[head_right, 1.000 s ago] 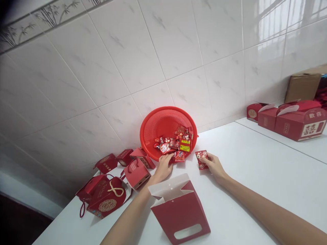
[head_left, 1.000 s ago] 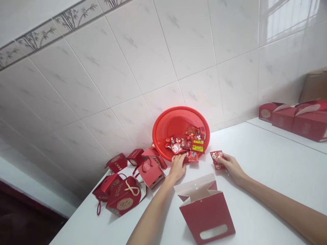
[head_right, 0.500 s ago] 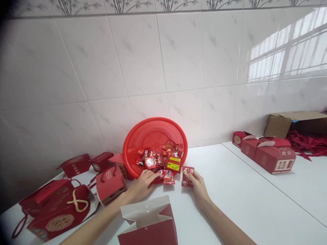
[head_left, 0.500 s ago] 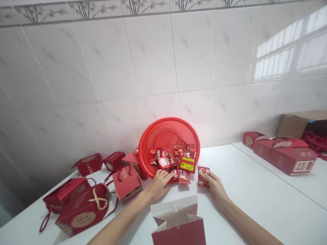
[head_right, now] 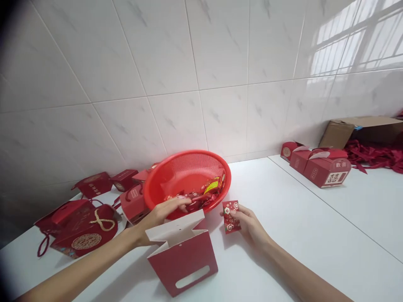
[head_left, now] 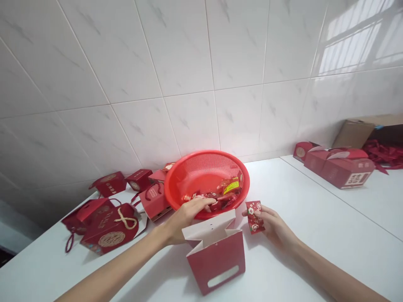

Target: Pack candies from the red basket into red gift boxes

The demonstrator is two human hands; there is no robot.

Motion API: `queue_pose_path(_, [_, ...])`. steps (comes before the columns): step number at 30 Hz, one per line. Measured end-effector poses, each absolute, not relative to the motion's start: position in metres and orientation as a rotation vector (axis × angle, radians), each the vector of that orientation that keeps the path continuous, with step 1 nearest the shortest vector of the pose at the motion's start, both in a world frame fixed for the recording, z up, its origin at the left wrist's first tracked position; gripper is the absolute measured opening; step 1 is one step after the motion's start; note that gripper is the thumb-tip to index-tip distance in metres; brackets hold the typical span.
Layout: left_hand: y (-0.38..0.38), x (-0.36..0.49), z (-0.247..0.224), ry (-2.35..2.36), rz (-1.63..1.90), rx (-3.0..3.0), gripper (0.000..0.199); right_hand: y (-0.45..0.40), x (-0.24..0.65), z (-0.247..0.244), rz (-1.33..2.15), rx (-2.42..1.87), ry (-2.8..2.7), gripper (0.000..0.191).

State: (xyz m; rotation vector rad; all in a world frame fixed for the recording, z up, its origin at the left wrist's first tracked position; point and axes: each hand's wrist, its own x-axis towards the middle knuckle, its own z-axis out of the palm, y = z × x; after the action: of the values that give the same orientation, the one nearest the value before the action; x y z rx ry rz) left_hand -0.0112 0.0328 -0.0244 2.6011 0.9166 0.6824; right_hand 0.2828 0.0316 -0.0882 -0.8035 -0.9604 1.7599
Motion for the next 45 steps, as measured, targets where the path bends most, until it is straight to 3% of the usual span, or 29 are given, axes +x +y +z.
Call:
queue_pose_path(6, [0.03,0.0,-0.013,0.987,0.832,2.427,0.039,0.018,0.275,-0.093,1.855,-0.71,-0.951,0.029])
queue_pose_path(13, [0.051,0.016,0.016,1.153,0.631,2.403,0.022,0.017,0.271,-0.101,1.904,-0.693,-1.057,0.033])
queue_pose_path(15, [0.062,0.024,0.019,1.18,0.505,2.452,0.027,0.017,0.272,-0.102,1.904,-0.696,-1.102,0.033])
queue_pose_path(19, [0.087,0.033,0.016,1.193,0.249,2.459,0.061,0.018,0.274,-0.103,1.902,-0.708,-1.15,0.033])
queue_pose_path(24, [0.106,0.031,0.0,1.214,0.208,2.294,0.095,0.021,0.275,-0.104,1.913,-0.721,-1.102,0.034])
queue_pose_path(33, [0.104,0.032,-0.004,1.283,0.298,2.31,0.08,0.022,0.277,-0.092,1.876,-0.715,-0.916,0.029])
queue_pose_path(38, [0.106,0.03,-0.009,1.413,0.479,2.352,0.067,0.022,0.28,-0.085,1.842,-0.726,-0.941,0.029])
queue_pose_path(45, [0.111,0.027,-0.007,1.524,0.914,2.115,0.066,0.02,0.28,-0.084,1.829,-0.725,-0.961,0.031])
